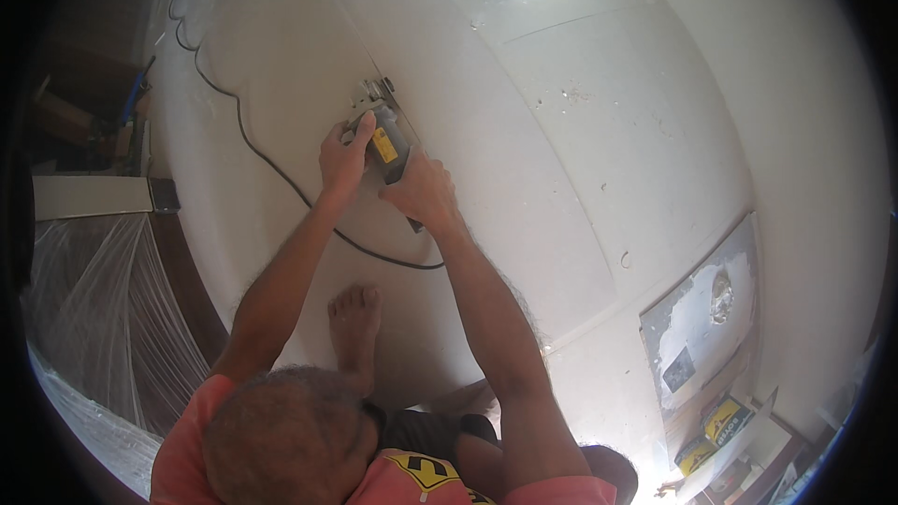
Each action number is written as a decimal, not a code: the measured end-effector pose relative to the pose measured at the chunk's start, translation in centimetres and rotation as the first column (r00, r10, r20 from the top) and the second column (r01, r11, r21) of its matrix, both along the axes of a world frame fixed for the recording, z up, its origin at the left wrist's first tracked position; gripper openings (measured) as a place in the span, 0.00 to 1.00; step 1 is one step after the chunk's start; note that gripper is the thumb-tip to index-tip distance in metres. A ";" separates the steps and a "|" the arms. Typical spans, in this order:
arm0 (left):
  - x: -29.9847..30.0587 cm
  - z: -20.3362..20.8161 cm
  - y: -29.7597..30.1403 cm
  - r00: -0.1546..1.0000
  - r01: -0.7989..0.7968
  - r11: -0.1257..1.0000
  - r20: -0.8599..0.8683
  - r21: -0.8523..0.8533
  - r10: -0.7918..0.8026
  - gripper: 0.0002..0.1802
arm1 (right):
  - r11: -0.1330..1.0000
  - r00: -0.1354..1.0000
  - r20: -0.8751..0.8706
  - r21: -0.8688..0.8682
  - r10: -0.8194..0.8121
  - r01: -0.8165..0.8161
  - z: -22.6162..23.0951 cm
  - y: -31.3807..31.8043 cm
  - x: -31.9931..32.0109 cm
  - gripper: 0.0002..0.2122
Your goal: The person uses an angle grinder to sand a large white curved surface, likely a bathtub, in a room under renovation. The person moves the tool back and forth along the surface to smooth it.
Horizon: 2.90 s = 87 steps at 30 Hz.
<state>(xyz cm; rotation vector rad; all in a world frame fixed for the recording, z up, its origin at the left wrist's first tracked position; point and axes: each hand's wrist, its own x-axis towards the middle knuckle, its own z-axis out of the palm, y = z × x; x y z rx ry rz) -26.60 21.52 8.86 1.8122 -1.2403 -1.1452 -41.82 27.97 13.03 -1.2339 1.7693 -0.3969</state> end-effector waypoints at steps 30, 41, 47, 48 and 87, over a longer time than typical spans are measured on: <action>0.5 -0.8 0.2 0.998 0.009 0.999 0.055 -0.042 -0.006 0.47 | 1.000 1.000 0.020 0.022 0.005 -0.005 0.1 0.4 0.2 0.31; 0.0 0.5 1.2 1.000 0.013 1.000 0.003 0.003 -0.013 0.46 | 1.000 1.000 0.008 0.024 0.001 -0.001 0.3 1.2 0.0 0.31; -0.3 0.4 1.1 1.000 0.004 1.000 -0.009 -0.015 -0.004 0.45 | 1.000 1.000 0.008 0.013 -0.010 0.010 0.0 1.0 -0.1 0.31; -0.4 0.5 1.1 1.000 0.000 1.000 -0.005 -0.015 0.000 0.44 | 1.000 1.000 0.018 0.011 -0.013 0.013 0.0 1.0 -0.2 0.31; 0.1 0.5 2.3 0.999 0.025 0.999 -0.047 -0.020 -0.026 0.45 | 1.000 1.000 0.001 0.013 0.008 -0.008 0.3 2.4 0.0 0.30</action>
